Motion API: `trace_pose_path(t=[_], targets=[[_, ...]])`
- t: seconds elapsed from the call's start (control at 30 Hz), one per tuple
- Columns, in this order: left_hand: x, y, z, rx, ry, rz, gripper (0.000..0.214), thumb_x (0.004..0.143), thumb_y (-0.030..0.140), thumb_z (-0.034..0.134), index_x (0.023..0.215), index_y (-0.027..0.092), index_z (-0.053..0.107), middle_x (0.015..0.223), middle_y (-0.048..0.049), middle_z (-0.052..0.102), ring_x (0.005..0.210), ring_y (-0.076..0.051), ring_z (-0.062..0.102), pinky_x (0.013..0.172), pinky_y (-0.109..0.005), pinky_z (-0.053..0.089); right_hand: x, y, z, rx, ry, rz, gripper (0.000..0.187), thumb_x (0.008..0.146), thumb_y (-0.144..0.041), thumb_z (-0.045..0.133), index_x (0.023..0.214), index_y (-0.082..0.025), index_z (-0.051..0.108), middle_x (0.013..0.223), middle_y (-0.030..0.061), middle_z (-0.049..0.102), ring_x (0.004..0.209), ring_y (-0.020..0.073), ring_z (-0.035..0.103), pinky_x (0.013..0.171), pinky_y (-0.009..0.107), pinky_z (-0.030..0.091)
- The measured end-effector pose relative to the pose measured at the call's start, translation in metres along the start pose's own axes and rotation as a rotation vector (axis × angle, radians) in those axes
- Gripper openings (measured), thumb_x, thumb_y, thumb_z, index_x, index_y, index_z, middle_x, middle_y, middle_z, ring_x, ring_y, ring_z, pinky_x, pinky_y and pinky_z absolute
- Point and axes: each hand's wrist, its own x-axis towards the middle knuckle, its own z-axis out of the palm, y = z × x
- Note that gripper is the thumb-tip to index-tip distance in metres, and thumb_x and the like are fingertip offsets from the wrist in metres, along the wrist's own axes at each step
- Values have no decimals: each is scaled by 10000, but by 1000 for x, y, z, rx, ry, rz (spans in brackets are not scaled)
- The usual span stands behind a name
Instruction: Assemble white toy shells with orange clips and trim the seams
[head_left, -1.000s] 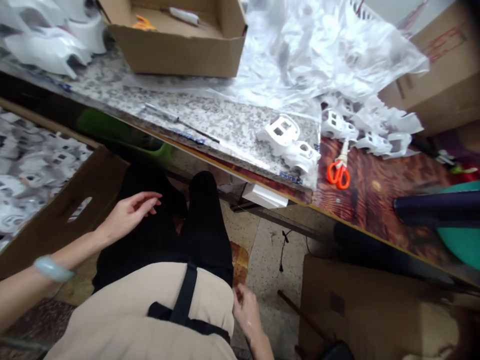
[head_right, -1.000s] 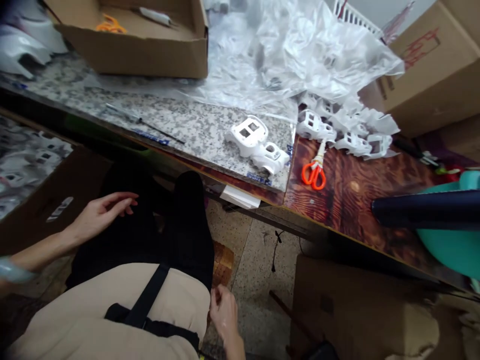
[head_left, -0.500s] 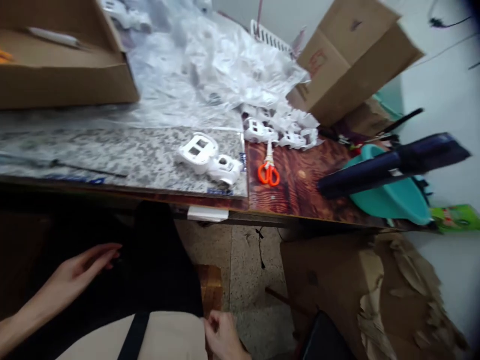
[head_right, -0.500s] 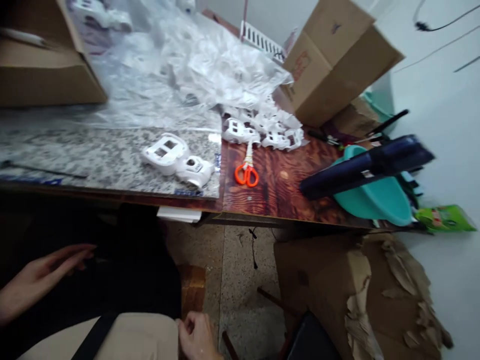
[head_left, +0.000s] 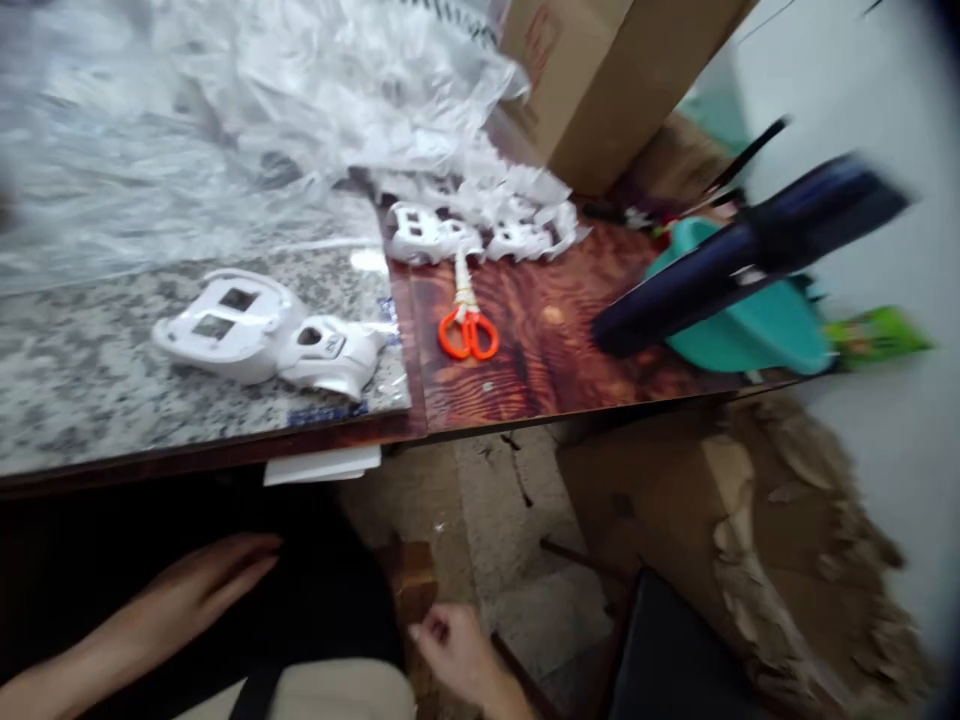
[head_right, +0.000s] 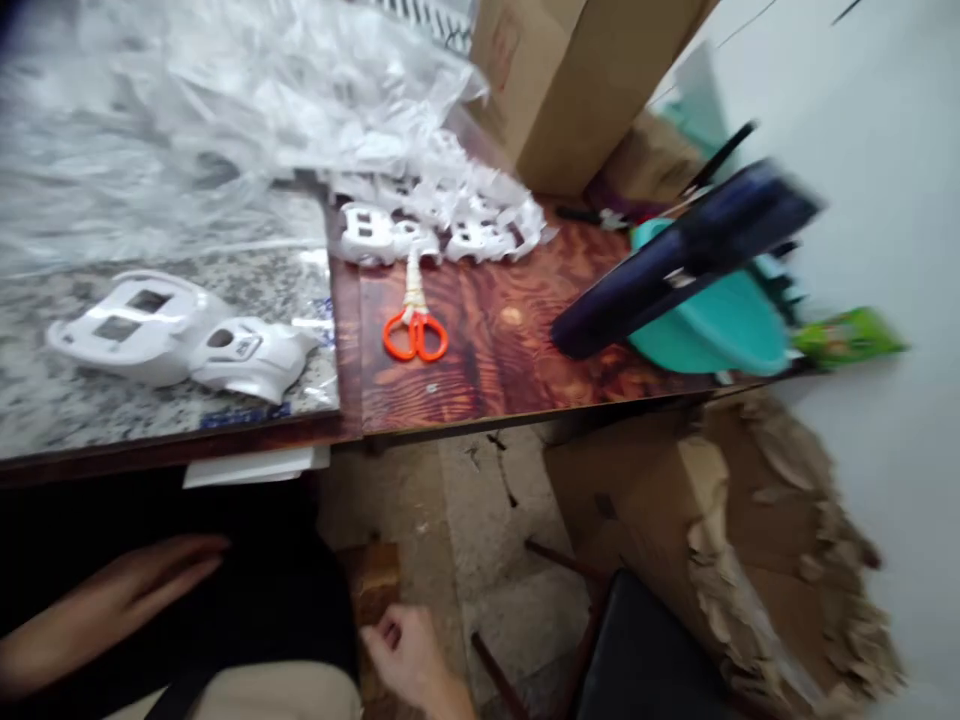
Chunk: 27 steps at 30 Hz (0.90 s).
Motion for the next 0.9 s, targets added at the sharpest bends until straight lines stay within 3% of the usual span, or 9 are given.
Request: trace_pose_path(t=[0.13, 0.27, 0.53, 0.7, 0.9], targets=[[-12, 65, -16, 119, -263, 145, 405, 877, 491, 397, 1140, 267, 609, 1131, -42, 656, 1019, -231, 621, 901, -347, 490, -3, 21, 3, 117, -41, -49, 417, 851, -481, 426, 645, -161, 595, 576, 27, 585, 555, 131, 515, 550, 227, 364], [-15, 96, -13, 264, -371, 217, 387, 925, 404, 379, 1201, 186, 539, 1130, -95, 623, 1018, -217, 601, 890, -327, 473, -8, 44, 15, 213, -75, -69, 451, 843, -563, 424, 671, -179, 585, 635, 47, 611, 589, 154, 532, 612, 256, 403], [-22, 121, 5, 459, -464, 262, 330, 929, 340, 420, 1182, 154, 521, 1064, -97, 620, 960, -203, 610, 833, -286, 480, -19, 65, 35, 288, -100, -93, 440, 835, -573, 437, 691, -192, 603, 674, 56, 637, 637, 178, 583, 626, 263, 420], [-31, 127, 13, 452, -405, 296, 331, 922, 359, 434, 1177, 170, 529, 1032, -100, 627, 910, -196, 615, 793, -276, 483, -13, 75, 35, 297, -123, -144, 472, 809, -619, 421, 653, -208, 592, 609, 44, 627, 556, 169, 583, 557, 239, 435], [-53, 127, 6, 471, -325, 221, 309, 905, 344, 477, 1130, 146, 554, 963, -106, 649, 857, -214, 633, 742, -283, 493, 8, 96, 45, 157, -320, -153, 482, 742, -679, 422, 619, -247, 597, 551, 39, 626, 489, 177, 577, 476, 235, 435]])
